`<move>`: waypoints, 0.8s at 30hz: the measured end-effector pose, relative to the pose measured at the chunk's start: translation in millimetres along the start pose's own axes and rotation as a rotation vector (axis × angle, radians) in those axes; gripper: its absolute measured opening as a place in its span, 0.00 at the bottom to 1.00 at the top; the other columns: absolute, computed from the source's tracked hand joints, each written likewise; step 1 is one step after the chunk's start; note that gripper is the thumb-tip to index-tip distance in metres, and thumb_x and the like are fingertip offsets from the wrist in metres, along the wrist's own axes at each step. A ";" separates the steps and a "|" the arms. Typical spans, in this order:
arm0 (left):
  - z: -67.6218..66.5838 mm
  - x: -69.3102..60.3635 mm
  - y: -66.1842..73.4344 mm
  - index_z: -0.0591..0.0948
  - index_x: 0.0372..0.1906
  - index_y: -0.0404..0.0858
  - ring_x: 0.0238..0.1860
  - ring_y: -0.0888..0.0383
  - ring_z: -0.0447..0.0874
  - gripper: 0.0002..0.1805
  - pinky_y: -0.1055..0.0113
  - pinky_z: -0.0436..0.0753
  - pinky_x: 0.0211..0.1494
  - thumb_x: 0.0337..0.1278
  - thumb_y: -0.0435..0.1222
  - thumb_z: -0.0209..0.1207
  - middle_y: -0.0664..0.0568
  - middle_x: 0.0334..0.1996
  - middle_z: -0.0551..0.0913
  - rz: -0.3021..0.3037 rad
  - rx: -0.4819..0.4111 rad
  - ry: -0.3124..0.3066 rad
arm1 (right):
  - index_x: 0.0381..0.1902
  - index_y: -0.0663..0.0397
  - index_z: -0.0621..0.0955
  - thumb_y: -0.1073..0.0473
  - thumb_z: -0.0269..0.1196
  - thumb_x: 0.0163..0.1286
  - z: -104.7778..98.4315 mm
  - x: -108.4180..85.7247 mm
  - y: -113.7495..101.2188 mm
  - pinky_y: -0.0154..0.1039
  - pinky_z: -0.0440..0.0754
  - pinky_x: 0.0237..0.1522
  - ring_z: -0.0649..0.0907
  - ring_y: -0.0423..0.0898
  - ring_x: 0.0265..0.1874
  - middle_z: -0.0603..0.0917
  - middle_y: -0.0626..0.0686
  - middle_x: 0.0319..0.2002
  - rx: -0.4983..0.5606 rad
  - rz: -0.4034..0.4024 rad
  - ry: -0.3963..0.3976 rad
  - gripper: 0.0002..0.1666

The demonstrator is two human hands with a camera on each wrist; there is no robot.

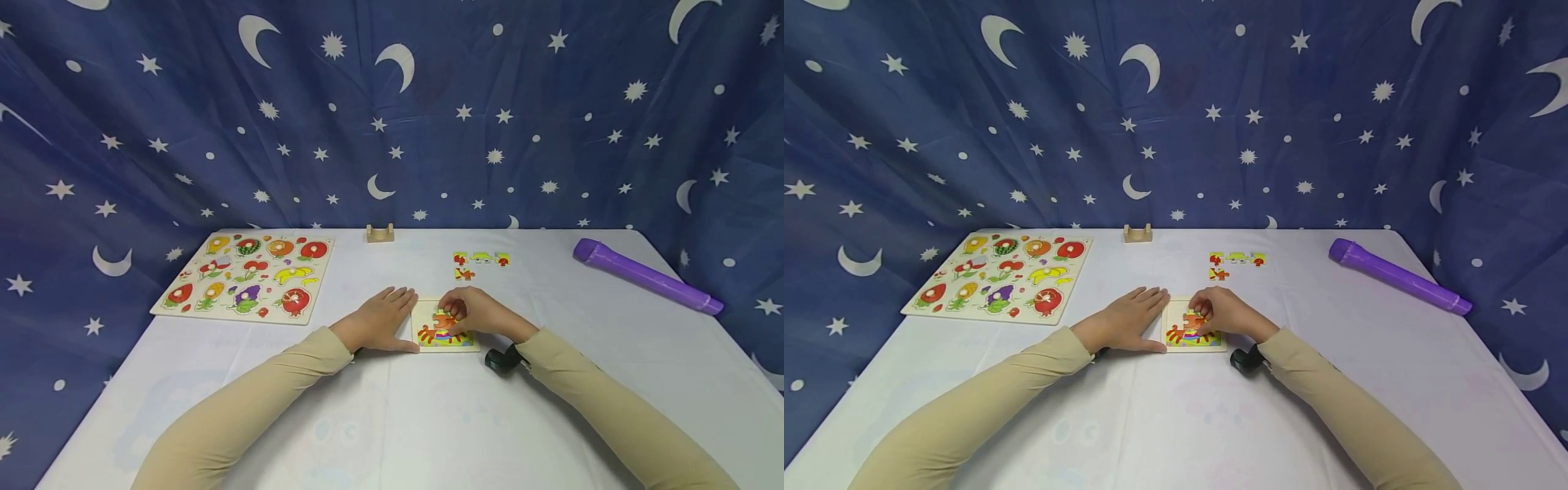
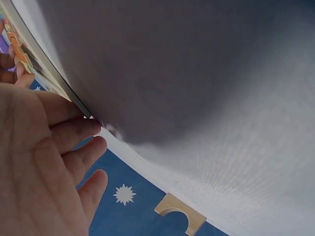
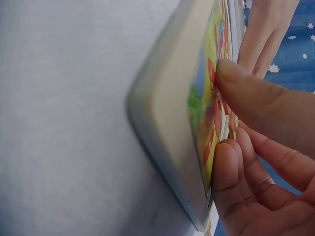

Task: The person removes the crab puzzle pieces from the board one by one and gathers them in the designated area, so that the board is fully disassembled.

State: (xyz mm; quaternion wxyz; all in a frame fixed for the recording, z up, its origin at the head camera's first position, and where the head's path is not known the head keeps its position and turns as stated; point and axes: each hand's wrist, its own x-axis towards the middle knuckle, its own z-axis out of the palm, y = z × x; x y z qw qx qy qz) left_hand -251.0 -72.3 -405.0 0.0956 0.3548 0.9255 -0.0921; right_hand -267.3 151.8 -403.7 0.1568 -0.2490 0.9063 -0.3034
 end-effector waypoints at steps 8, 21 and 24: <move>-1.1 -0.1 0.6 0.52 0.73 0.36 0.75 0.52 0.50 0.55 0.58 0.51 0.77 0.51 0.71 0.46 0.46 0.74 0.53 0.005 0.013 0.012 | 0.44 0.60 0.80 0.65 0.75 0.46 1.5 -1.6 5.0 0.28 0.77 0.30 0.75 0.42 0.29 0.79 0.51 0.31 0.036 -0.030 0.036 0.24; -0.6 0.3 0.1 0.51 0.73 0.36 0.75 0.53 0.50 0.55 0.59 0.51 0.77 0.52 0.71 0.45 0.47 0.74 0.53 -0.001 0.019 0.003 | 0.44 0.62 0.80 0.66 0.74 0.46 1.6 -1.2 7.2 0.27 0.76 0.30 0.75 0.41 0.27 0.78 0.51 0.29 0.050 -0.008 0.046 0.25; -0.3 0.6 -0.1 0.51 0.74 0.36 0.75 0.53 0.50 0.55 0.59 0.51 0.77 0.51 0.71 0.45 0.47 0.74 0.53 -0.003 0.022 0.001 | 0.44 0.62 0.80 0.65 0.74 0.47 0.8 -1.5 7.9 0.27 0.77 0.30 0.75 0.41 0.27 0.79 0.51 0.29 0.052 -0.004 0.045 0.24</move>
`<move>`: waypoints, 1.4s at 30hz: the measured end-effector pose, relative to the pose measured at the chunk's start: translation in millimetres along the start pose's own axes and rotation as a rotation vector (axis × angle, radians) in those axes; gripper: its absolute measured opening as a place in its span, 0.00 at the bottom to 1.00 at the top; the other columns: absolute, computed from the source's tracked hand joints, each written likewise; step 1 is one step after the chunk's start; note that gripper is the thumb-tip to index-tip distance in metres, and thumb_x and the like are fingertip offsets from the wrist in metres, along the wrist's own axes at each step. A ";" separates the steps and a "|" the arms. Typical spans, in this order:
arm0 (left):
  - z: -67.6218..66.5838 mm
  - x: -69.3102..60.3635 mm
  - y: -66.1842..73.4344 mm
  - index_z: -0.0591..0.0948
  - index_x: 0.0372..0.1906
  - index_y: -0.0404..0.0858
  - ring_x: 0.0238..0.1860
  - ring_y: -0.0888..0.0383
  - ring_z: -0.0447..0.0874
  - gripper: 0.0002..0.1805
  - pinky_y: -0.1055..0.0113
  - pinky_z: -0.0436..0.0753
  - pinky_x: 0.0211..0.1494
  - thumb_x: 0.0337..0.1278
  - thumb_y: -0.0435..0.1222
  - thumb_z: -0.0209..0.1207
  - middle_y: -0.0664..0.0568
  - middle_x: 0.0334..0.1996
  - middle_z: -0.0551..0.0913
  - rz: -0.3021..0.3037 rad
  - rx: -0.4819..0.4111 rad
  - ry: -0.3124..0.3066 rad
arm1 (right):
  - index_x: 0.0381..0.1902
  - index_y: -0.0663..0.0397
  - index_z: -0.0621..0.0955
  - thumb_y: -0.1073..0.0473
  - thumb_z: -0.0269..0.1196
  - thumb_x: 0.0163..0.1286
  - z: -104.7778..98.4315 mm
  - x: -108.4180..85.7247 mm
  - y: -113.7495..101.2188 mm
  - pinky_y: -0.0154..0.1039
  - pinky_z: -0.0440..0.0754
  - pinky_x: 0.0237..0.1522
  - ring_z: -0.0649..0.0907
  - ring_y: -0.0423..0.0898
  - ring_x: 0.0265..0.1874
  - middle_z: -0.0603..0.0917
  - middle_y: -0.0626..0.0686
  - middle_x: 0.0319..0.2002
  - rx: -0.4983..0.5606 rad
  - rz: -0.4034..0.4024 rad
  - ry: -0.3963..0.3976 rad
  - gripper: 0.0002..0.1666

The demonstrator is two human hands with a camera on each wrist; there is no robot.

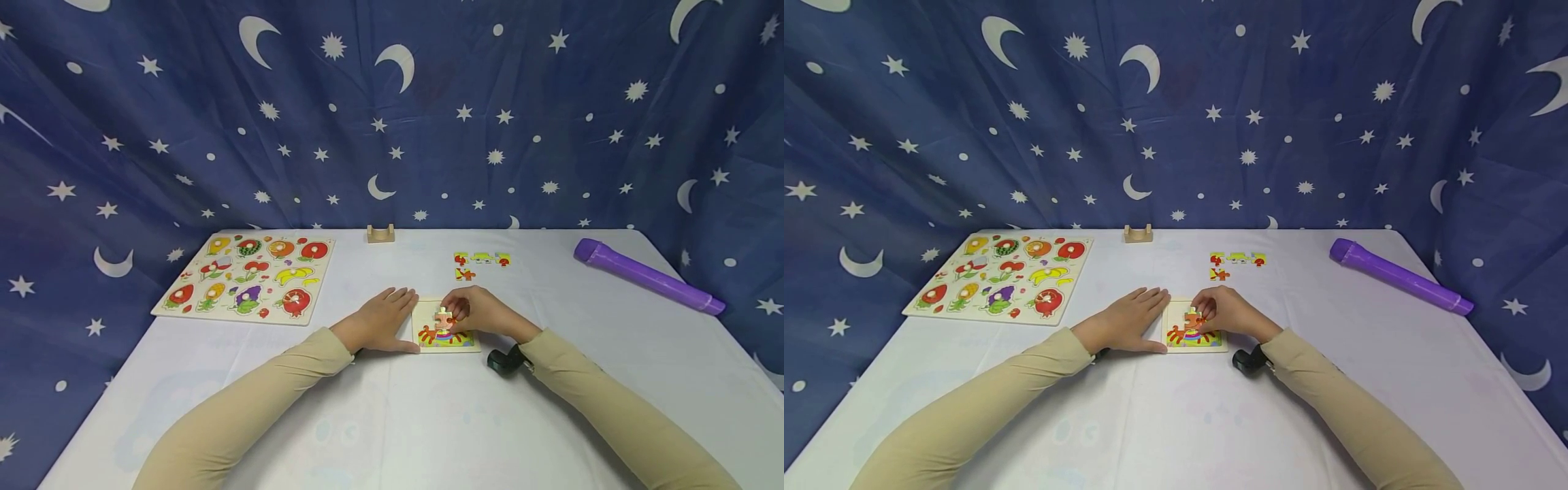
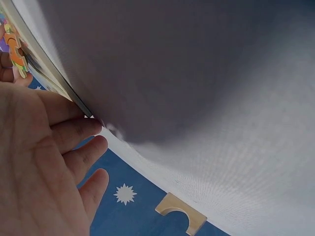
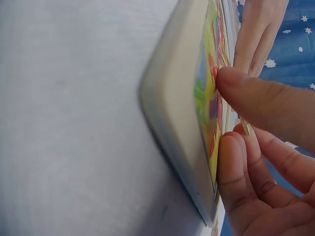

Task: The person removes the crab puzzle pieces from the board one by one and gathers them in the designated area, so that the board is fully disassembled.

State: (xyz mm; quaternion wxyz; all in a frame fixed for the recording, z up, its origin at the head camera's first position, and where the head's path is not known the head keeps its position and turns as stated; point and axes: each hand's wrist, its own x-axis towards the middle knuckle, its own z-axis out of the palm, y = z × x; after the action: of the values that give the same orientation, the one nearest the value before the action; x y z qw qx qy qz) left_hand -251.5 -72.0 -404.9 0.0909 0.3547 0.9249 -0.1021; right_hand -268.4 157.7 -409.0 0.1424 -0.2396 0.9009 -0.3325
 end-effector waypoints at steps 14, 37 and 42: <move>-2.7 -2.9 0.7 0.51 0.73 0.35 0.75 0.52 0.50 0.55 0.58 0.51 0.77 0.52 0.71 0.45 0.46 0.74 0.53 0.009 -0.009 0.006 | 0.45 0.63 0.80 0.64 0.73 0.49 -3.4 -1.5 0.8 0.28 0.79 0.32 0.77 0.41 0.29 0.81 0.52 0.31 0.041 0.011 -0.001 0.24; -0.9 -2.4 1.1 0.52 0.73 0.35 0.75 0.52 0.49 0.55 0.58 0.51 0.77 0.52 0.70 0.46 0.46 0.74 0.53 0.015 -0.008 0.019 | 0.50 0.65 0.79 0.62 0.72 0.52 -43.7 -14.3 51.8 0.28 0.79 0.35 0.79 0.43 0.34 0.82 0.57 0.37 0.133 0.088 0.151 0.27; -0.6 -2.8 1.0 0.53 0.73 0.35 0.75 0.51 0.51 0.55 0.58 0.52 0.77 0.52 0.70 0.47 0.45 0.74 0.55 0.018 -0.018 0.031 | 0.51 0.66 0.79 0.63 0.71 0.54 -55.6 -7.9 66.6 0.27 0.79 0.35 0.80 0.40 0.34 0.83 0.59 0.39 0.121 0.129 0.202 0.26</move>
State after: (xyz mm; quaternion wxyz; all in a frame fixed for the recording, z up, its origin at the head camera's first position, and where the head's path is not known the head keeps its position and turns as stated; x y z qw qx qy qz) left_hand -248.8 -72.9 -403.8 0.0807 0.3636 0.9239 -0.0876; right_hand -307.4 235.6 -411.7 0.0863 -0.1375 0.9025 -0.3988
